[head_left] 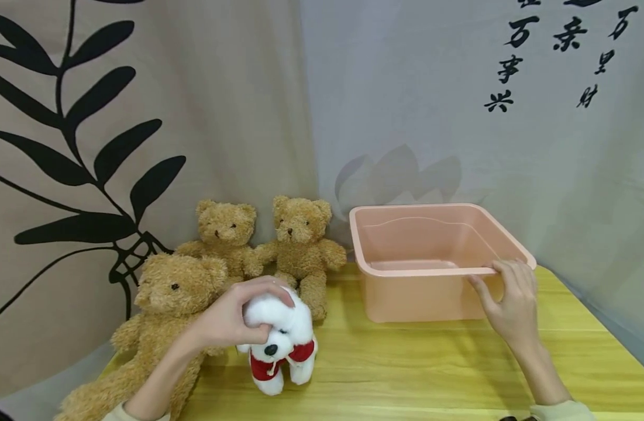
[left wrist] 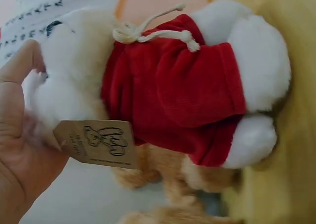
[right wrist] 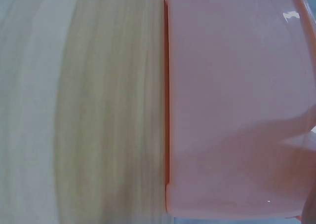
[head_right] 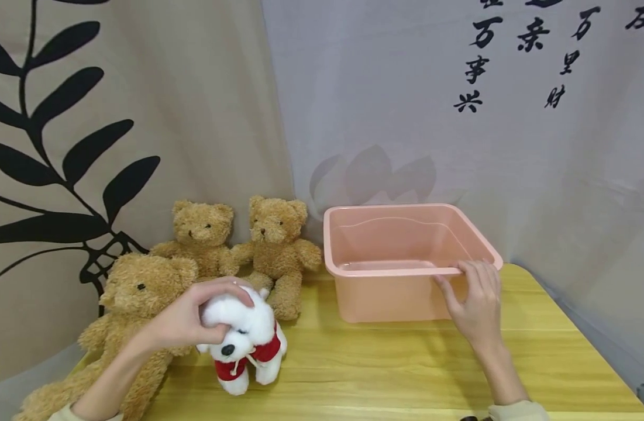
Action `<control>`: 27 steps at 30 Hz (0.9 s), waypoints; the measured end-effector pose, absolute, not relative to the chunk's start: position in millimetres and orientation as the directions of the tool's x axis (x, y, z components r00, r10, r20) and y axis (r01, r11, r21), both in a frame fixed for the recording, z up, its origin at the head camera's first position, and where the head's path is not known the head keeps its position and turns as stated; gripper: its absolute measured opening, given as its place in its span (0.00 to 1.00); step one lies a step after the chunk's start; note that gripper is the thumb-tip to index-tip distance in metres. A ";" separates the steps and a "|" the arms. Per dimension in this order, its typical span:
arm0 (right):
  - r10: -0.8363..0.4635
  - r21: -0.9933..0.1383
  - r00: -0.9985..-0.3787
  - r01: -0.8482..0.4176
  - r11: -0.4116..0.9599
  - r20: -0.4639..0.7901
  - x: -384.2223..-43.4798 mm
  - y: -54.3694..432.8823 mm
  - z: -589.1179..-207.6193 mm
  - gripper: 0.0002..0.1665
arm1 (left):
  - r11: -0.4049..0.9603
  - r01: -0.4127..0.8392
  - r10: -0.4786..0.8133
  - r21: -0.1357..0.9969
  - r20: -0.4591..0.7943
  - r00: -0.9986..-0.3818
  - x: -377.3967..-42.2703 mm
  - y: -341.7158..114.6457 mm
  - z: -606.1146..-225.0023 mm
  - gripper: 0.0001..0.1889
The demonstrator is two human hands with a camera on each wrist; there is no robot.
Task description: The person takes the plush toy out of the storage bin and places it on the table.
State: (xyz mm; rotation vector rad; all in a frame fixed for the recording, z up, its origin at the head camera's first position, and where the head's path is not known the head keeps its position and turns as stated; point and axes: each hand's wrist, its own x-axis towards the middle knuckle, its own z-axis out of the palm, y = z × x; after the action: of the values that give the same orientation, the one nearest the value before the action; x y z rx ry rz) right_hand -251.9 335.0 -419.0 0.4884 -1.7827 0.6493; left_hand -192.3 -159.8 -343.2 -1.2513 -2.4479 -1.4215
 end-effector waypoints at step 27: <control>-0.002 -0.209 -0.322 -0.621 0.755 0.947 -251.4 334.8 -418.7 0.43 | 0.360 0.482 0.462 0.799 0.297 -0.836 -192.8 -173.0 -363.8 0.34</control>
State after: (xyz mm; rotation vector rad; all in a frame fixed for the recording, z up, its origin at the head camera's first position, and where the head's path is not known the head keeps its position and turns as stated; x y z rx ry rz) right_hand -251.4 334.8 -418.7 0.4850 -1.8066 0.6730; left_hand -192.8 -173.0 -363.8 -0.8938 -2.5732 -1.5231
